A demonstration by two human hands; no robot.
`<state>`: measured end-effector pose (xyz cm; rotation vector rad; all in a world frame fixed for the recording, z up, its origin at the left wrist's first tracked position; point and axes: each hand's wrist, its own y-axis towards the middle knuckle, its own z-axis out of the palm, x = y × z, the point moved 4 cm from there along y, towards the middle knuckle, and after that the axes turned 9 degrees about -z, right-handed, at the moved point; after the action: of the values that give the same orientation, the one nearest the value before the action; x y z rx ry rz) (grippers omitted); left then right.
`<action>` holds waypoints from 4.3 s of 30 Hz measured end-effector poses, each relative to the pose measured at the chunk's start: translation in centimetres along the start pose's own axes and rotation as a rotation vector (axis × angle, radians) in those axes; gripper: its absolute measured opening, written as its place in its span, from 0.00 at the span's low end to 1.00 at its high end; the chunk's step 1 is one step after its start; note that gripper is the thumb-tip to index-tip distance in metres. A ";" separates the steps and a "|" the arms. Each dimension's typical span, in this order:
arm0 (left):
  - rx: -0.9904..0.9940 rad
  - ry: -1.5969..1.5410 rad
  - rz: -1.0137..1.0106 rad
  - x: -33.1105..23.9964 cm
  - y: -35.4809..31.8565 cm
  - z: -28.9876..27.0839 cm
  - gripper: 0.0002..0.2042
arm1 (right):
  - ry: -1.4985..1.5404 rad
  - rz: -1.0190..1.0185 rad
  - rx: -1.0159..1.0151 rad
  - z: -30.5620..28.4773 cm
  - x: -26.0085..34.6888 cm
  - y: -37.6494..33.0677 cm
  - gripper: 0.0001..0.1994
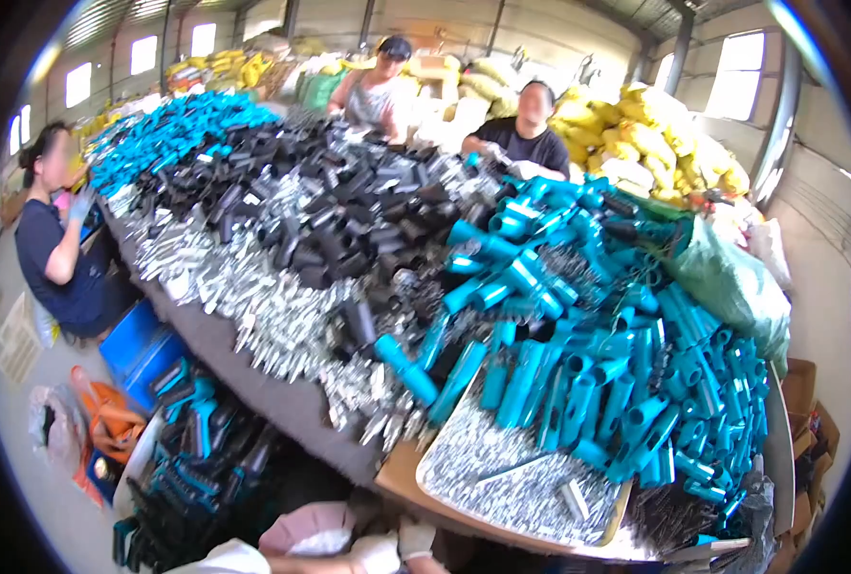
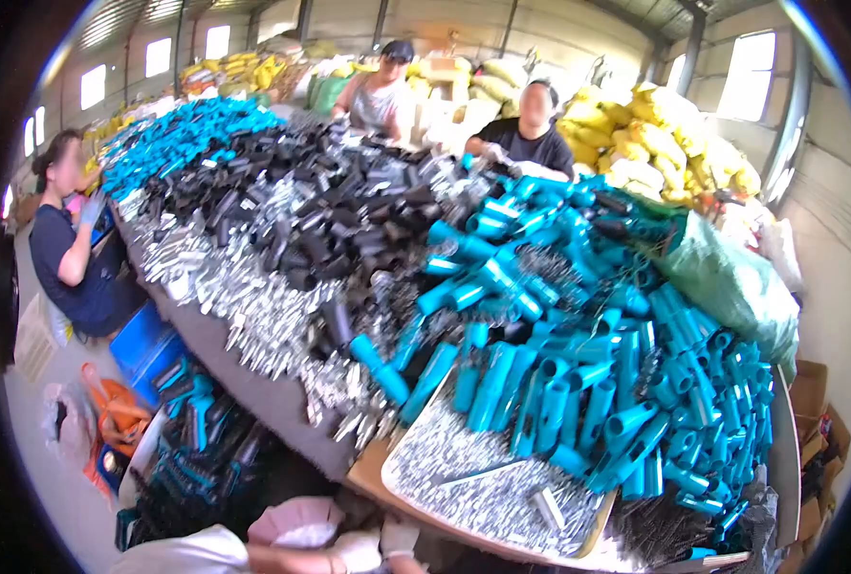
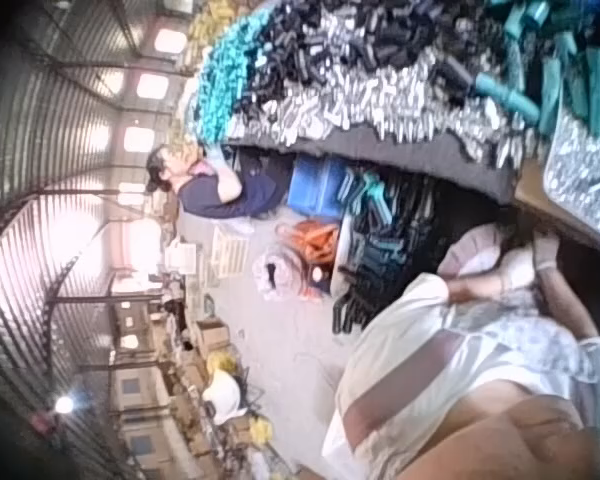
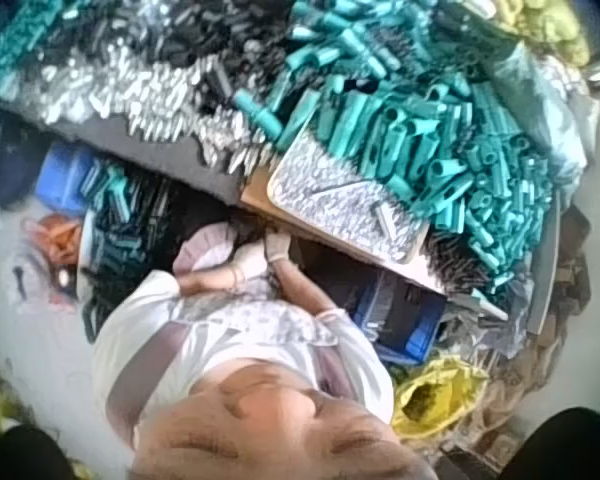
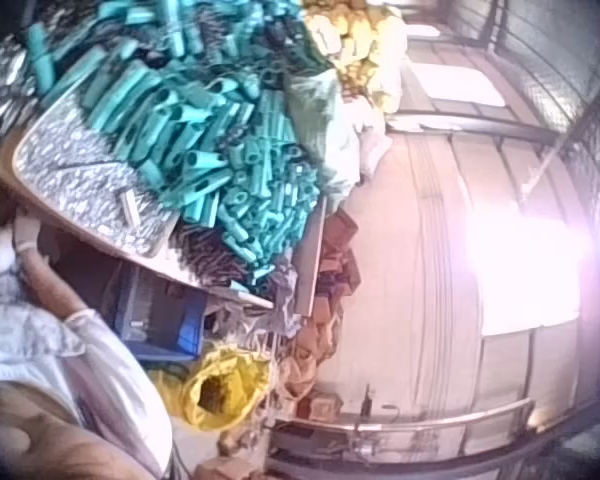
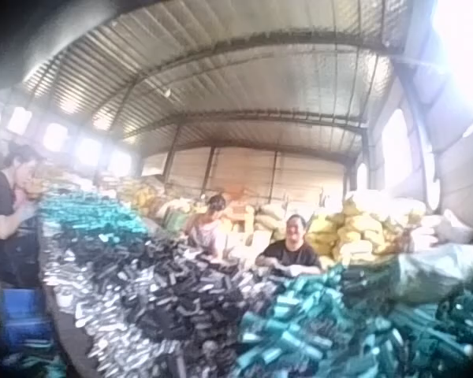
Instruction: Manually assembling plastic hardware components by inserting metal triggers and springs into handles.
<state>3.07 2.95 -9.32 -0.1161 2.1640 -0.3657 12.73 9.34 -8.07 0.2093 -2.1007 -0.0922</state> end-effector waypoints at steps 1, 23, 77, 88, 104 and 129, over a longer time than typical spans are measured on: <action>-0.019 0.138 0.105 -1.6 -1.3 -0.8 0.16 | -0.058 0.077 0.044 -0.3 -0.3 0.2 0.15; -1.022 0.499 -0.467 -14.7 -32.7 -48.4 0.21 | -0.678 -0.523 0.637 -6.8 1.0 -3.3 0.11; -0.965 0.266 0.362 -14.4 0.1 -49.5 0.10 | -1.049 -0.999 0.332 -2.1 39.9 24.9 0.14; -0.966 0.387 0.568 -15.5 0.3 -45.2 0.14 | -1.284 -1.035 0.347 -1.3 39.8 24.4 0.09; -0.942 0.511 -0.077 -16.7 14.5 -55.8 0.36 | -1.185 -0.871 -0.283 -16.5 45.2 40.8 0.15; -0.400 0.585 0.731 -27.2 24.5 -47.0 0.15 | -1.325 -0.971 0.320 -12.8 39.1 38.7 0.14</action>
<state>-17.96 42.38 30.06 0.6181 2.6302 0.5170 -0.26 40.31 37.36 1.7403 -3.0476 -0.6007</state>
